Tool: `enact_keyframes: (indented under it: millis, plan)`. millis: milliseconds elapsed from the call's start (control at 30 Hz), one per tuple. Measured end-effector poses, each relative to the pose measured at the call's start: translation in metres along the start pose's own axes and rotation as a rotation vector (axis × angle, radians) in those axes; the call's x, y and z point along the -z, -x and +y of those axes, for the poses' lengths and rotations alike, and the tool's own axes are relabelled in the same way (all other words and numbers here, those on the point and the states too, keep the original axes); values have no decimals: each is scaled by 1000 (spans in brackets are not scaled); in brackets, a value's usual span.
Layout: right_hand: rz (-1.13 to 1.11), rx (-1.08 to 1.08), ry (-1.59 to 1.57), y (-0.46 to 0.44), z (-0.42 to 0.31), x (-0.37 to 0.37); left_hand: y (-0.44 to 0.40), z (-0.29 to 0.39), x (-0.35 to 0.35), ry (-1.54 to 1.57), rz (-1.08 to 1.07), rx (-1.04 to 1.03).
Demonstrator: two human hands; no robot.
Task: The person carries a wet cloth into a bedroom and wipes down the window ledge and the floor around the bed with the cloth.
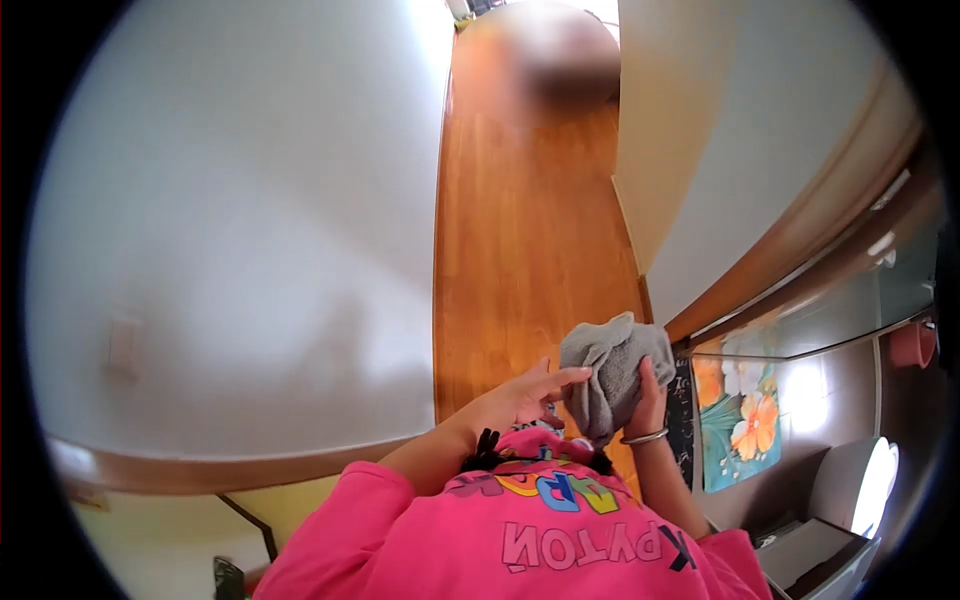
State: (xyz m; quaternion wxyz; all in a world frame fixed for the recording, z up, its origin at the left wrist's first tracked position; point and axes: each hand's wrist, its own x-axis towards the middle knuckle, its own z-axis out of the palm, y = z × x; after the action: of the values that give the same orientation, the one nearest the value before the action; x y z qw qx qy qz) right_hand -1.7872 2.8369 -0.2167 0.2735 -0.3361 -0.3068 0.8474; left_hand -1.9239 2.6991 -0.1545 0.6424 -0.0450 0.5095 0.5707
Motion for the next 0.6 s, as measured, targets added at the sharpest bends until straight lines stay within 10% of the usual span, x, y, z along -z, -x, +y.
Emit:
enact_keyframes:
  millis: [100, 200, 367, 533, 567, 600]
  plan:
    - [-16, 114, 335, -52, 3, -13, -53, 21, 16, 30, 221, 168]
    - [4, 111, 751, -112, -6, -54, -117, 79, 34, 39, -41, 170]
    - [-612, 484, 1574, -203, 6, -106, -206, 173, 76, 313, -225, 166]
    - [-1113, -127, 1012, -306, -29, -175, -241, 245, 164, 68, 14, 11]
    - [-891, -399, 858, -318, -48, -195, -238, 264, 172, 68, 18, 18]
    - [-751, -194, 810, -344, -44, -192, -243, 277, 182, 73, 20, 7]
